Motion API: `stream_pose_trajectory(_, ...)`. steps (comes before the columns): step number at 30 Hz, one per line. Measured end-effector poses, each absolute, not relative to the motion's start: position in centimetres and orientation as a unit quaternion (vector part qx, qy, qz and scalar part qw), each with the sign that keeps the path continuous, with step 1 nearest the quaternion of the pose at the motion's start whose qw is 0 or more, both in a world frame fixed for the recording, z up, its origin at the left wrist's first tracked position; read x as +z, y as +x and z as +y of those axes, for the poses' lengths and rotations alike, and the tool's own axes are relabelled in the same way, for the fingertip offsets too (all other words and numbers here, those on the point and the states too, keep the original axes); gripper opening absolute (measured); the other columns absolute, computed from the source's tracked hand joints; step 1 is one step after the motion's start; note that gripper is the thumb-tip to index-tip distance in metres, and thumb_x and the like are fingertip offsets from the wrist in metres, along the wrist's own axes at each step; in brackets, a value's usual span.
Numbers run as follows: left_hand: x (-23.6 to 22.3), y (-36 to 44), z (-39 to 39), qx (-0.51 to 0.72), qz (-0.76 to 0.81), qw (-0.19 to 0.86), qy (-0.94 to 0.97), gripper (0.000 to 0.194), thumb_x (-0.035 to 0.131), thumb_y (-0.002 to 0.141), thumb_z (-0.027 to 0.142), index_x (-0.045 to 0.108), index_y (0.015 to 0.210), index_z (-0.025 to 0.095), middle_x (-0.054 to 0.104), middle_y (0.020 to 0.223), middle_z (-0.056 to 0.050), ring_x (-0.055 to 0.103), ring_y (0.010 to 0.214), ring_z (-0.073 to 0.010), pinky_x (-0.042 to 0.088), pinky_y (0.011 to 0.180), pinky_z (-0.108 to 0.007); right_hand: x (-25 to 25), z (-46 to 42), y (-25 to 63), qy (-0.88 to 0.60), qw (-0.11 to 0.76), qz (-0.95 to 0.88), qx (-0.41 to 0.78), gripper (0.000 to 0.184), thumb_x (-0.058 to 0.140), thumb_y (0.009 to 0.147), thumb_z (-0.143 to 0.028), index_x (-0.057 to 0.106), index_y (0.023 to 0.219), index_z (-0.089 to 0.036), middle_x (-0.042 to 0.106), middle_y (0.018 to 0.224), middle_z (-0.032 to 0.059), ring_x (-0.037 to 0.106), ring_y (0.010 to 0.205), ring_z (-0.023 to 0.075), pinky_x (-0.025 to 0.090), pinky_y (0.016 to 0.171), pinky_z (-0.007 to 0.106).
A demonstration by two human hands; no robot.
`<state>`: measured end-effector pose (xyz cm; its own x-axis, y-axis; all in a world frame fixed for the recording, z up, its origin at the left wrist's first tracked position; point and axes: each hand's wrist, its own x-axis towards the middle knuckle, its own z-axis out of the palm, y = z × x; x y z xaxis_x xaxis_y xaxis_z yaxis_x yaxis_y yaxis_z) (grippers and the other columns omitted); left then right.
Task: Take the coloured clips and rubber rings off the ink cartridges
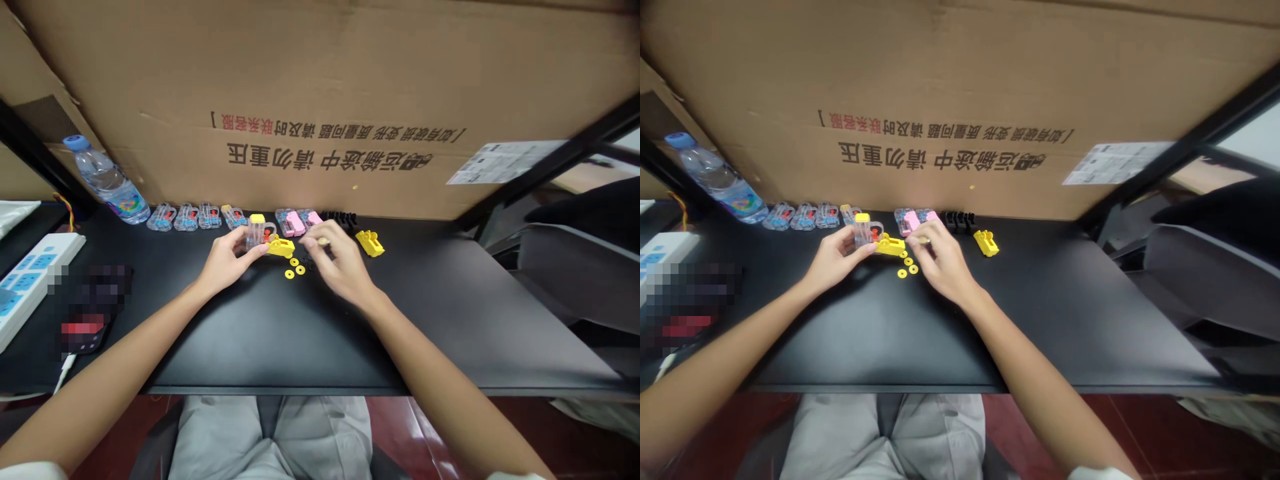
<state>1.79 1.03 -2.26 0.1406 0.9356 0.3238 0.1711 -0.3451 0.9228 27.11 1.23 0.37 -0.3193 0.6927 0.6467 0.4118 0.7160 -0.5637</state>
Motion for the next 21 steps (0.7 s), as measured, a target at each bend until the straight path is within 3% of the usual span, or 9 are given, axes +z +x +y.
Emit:
stream_pose_trajectory(2,-2.1,2.0,0.7,0.494,0.423,0.378,0.659,0.043,0.081,0.09,0.051,0.075,0.116,0.017,0.082,0.122,-0.013,0.079,0.109,-0.0287,0.064,0.099,-0.041,-0.2,0.9,26.6,-0.329,0.411,-0.833,0.171,0.013,0.06,0.108,-0.033,0.07,0.109,-0.025,0.067,0.111,0.0094,0.067,0.101,0.0245,0.057,0.091,0.04)
stream_pose_trajectory(4,-2.0,2.1,0.4,0.489,0.426,0.359,0.671,0.041,0.08,0.09,0.052,0.076,0.112,0.017,0.083,0.116,-0.011,0.08,0.104,-0.0279,0.065,0.096,-0.039,-0.9,0.6,26.2,-0.317,0.367,-0.853,0.19,0.009,0.065,0.106,-0.032,0.068,0.11,-0.025,0.063,0.117,0.0093,0.067,0.102,0.0235,0.057,0.092,0.039)
stream_pose_trajectory(9,-1.7,2.3,-0.1,0.485,0.424,0.343,0.684,0.04,0.078,0.091,0.053,0.078,0.111,0.018,0.085,0.106,-0.008,0.082,0.094,-0.0258,0.067,0.088,-0.037,-1.8,0.6,26.1,-0.332,0.42,-0.816,0.216,0.015,0.071,0.102,-0.031,0.06,0.109,-0.025,0.064,0.103,0.0044,0.063,0.082,0.0183,0.055,0.074,0.032)
stream_pose_trajectory(11,-1.6,2.4,-0.3,0.484,0.416,0.347,0.687,0.039,0.078,0.092,0.053,0.078,0.111,0.018,0.085,0.107,-0.008,0.082,0.095,-0.0259,0.068,0.089,-0.037,-1.8,0.7,26.2,-0.335,0.419,-0.817,0.214,0.019,0.074,0.101,-0.033,0.061,0.113,-0.025,0.064,0.109,0.0062,0.064,0.087,0.0197,0.056,0.077,0.033)
stream_pose_trajectory(15,-1.7,2.6,-0.5,0.475,0.411,0.364,0.688,0.04,0.078,0.092,0.054,0.077,0.11,0.019,0.085,0.1,-0.006,0.082,0.088,-0.0241,0.068,0.085,-0.037,-1.8,0.9,26.3,-0.296,0.383,-0.848,0.216,0.01,0.07,0.103,-0.034,0.068,0.105,-0.024,0.061,0.124,0.0116,0.066,0.107,0.0248,0.058,0.092,0.04)
stream_pose_trajectory(21,-1.5,2.6,-0.4,0.446,0.408,0.41,0.683,0.045,0.074,0.093,0.06,0.073,0.109,0.018,0.084,0.097,-0.007,0.078,0.074,-0.0207,0.068,0.07,-0.033,-1.3,0.7,25.9,-0.283,0.383,-0.836,0.273,0.014,0.069,0.103,-0.036,0.071,0.101,-0.022,0.067,0.107,0.0084,0.066,0.088,0.02,0.056,0.08,0.034)
